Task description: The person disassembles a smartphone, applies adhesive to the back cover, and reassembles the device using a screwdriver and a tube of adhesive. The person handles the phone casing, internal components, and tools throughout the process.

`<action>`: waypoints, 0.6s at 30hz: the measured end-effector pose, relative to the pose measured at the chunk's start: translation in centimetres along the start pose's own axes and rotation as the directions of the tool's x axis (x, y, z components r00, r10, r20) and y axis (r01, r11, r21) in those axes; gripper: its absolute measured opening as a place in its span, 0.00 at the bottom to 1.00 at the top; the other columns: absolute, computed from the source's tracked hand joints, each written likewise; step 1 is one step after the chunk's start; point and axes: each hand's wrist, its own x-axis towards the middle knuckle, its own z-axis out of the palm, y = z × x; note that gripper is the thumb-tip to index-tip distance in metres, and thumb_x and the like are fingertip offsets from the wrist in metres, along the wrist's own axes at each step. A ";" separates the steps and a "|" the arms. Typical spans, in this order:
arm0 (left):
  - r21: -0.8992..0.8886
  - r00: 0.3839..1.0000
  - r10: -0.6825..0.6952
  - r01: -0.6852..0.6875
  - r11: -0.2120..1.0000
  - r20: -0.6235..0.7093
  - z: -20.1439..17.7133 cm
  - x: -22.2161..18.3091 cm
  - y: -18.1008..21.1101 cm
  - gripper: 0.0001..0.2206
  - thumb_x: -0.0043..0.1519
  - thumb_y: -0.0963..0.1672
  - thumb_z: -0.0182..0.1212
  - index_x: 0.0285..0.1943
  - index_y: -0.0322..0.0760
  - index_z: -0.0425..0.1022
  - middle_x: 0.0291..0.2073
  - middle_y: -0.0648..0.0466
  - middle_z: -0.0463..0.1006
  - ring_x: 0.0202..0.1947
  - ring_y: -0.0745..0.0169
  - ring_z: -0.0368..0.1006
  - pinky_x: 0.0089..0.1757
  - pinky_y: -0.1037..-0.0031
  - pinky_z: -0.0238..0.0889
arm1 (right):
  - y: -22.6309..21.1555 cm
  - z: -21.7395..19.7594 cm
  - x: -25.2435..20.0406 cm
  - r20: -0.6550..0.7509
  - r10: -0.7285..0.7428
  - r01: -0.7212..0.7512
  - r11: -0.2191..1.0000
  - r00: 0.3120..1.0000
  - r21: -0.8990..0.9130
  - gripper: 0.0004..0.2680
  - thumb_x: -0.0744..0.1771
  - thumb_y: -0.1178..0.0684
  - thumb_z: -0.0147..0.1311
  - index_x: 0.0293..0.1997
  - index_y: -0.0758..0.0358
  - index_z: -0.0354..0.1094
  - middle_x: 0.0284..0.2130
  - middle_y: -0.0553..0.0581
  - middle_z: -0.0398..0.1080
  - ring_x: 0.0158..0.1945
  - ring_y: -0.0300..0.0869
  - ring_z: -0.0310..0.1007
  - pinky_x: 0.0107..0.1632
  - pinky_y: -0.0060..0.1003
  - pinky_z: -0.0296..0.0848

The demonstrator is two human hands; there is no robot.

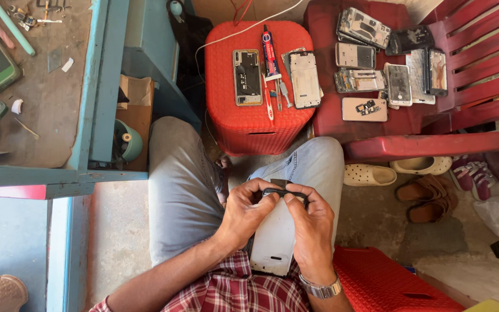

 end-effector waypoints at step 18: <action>-0.023 1.000 0.010 -0.010 1.000 -0.018 0.0 -0.1 -0.4 0.05 0.61 0.38 0.61 0.41 0.27 0.80 0.31 0.58 0.79 0.30 0.78 0.70 0.33 0.83 0.67 | 0.7 -0.6 0.1 -0.012 0.059 -0.058 0.997 0.998 0.041 0.07 0.66 0.64 0.55 0.47 0.74 0.71 0.34 0.57 0.74 0.35 0.34 0.70 0.38 0.28 0.70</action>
